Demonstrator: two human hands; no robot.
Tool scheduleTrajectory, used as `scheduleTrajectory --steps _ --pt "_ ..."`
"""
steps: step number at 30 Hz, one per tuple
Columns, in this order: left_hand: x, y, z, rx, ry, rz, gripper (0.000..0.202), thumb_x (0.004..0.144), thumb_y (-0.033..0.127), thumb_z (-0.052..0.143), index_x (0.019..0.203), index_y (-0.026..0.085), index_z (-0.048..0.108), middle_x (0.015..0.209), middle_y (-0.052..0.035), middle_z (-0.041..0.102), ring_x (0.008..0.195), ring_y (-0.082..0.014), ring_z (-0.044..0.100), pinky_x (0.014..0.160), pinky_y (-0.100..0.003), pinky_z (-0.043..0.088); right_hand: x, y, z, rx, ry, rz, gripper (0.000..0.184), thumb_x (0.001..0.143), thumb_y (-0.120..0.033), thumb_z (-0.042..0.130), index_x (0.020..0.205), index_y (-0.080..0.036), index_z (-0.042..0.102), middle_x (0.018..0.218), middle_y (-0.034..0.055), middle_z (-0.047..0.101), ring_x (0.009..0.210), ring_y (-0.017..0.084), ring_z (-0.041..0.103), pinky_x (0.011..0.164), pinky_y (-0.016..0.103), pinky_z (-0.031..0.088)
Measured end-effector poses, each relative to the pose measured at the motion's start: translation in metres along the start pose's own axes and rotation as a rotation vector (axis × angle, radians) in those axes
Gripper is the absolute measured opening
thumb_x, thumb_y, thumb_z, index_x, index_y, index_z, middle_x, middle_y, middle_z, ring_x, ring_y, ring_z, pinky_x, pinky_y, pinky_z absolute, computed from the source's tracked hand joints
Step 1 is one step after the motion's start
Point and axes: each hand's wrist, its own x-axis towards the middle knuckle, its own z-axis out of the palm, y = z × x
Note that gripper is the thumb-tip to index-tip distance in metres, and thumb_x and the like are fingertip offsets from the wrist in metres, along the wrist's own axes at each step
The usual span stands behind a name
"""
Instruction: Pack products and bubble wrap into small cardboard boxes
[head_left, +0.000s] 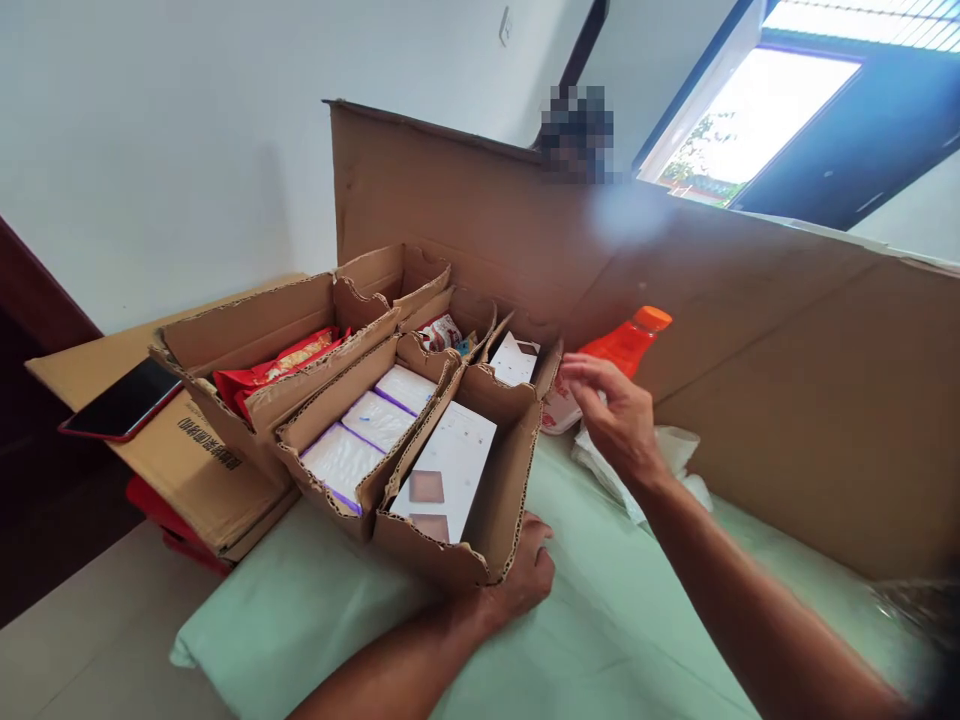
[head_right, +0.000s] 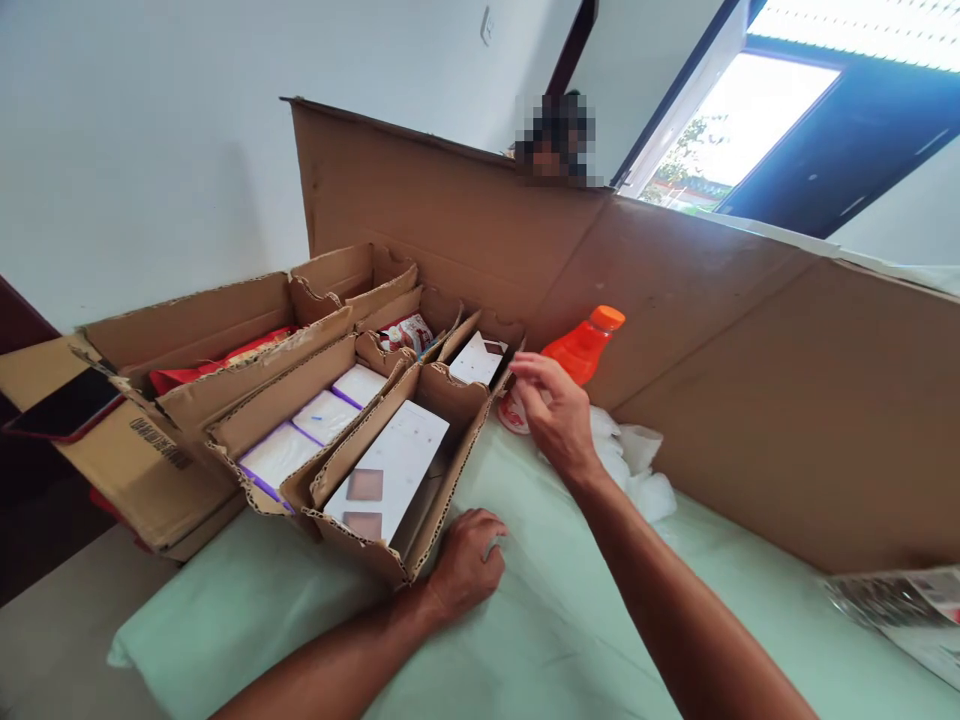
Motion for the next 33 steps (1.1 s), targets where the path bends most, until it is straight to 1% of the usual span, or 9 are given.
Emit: scheduleTrajectory --steps 3,9,13,19,23,25,28,30,33 --pt "0.001 0.008 -0.007 0.029 0.014 0.007 0.038 0.070 0.005 0.056 0.102 0.021 0.068 0.105 -0.0067 0.070 0.103 -0.0243 0.062 0.100 -0.042 0.049 -0.075 0.016 -0.027 -0.078 -0.006 0.106 0.019 0.091 -0.032 0.056 0.097 -0.025 0.072 0.119 0.0076 0.073 0.117 0.025 0.066 0.101 0.046 0.051" --pt "-0.001 0.021 -0.018 0.103 0.010 0.044 0.035 0.069 0.003 0.053 0.097 0.018 0.070 0.101 -0.0084 0.072 0.101 -0.0239 0.065 0.096 -0.039 0.052 -0.250 0.056 -0.087 -0.256 -0.054 0.361 0.025 0.091 -0.038 0.053 0.103 -0.028 0.073 0.120 0.0081 0.074 0.113 0.028 0.069 0.097 0.050 0.055" --pt "-0.003 0.020 -0.022 0.156 -0.006 0.068 0.035 0.073 0.003 0.051 0.099 0.018 0.069 0.102 -0.0072 0.072 0.101 -0.0208 0.066 0.095 -0.036 0.053 -0.323 0.054 -0.109 -0.357 -0.119 0.410 0.028 0.091 -0.035 0.052 0.105 -0.027 0.074 0.119 0.0093 0.074 0.109 0.030 0.071 0.093 0.051 0.058" --pt "-0.008 0.034 -0.021 0.297 0.006 0.119 0.034 0.073 0.002 0.048 0.096 0.017 0.069 0.099 -0.0073 0.073 0.096 -0.0193 0.069 0.088 -0.034 0.057 -0.342 0.037 -0.108 -0.385 -0.191 0.320 0.031 0.093 -0.023 0.049 0.111 -0.026 0.074 0.126 0.0092 0.071 0.118 0.029 0.066 0.096 0.051 0.053" --pt "-0.027 0.078 -0.032 0.426 0.029 0.215 0.034 0.078 0.006 0.052 0.103 0.021 0.070 0.114 -0.0079 0.072 0.111 -0.0232 0.065 0.101 -0.042 0.051 -0.344 0.037 -0.107 -0.332 -0.171 0.302 0.031 0.092 -0.021 0.049 0.111 -0.025 0.073 0.127 0.0091 0.070 0.119 0.029 0.064 0.097 0.050 0.051" --pt "-0.037 0.111 -0.050 0.572 0.109 0.341 0.033 0.084 0.011 0.054 0.111 0.023 0.068 0.124 -0.0090 0.068 0.122 -0.0257 0.059 0.107 -0.047 0.045 -0.347 0.038 -0.107 -0.298 -0.156 0.305 0.031 0.091 -0.021 0.050 0.111 -0.026 0.072 0.128 0.0090 0.070 0.120 0.029 0.063 0.098 0.050 0.049" --pt "-0.043 0.160 -0.088 0.916 0.337 0.491 0.034 0.088 0.015 0.056 0.121 0.022 0.064 0.134 -0.0117 0.063 0.134 -0.0299 0.050 0.114 -0.052 0.035 -0.350 0.039 -0.108 -0.245 -0.129 0.310 0.029 0.089 -0.021 0.051 0.110 -0.025 0.071 0.129 0.0096 0.069 0.120 0.029 0.062 0.099 0.051 0.048" --pt "-0.040 0.182 -0.113 1.125 0.439 0.434 0.035 0.091 0.018 0.053 0.125 0.018 0.063 0.138 -0.0146 0.061 0.134 -0.0326 0.050 0.114 -0.055 0.032 -0.350 0.038 -0.108 -0.213 -0.117 0.315 0.028 0.088 -0.020 0.052 0.108 -0.024 0.071 0.130 0.0104 0.068 0.121 0.030 0.061 0.099 0.052 0.047" --pt "-0.030 0.192 -0.138 1.356 0.410 0.224 0.039 0.093 0.021 0.046 0.129 0.014 0.060 0.125 -0.0183 0.068 0.118 -0.0343 0.060 0.109 -0.057 0.035 -0.348 0.036 -0.109 -0.174 -0.102 0.332 0.027 0.087 -0.019 0.052 0.106 -0.024 0.071 0.131 0.0105 0.067 0.122 0.029 0.060 0.099 0.052 0.047"
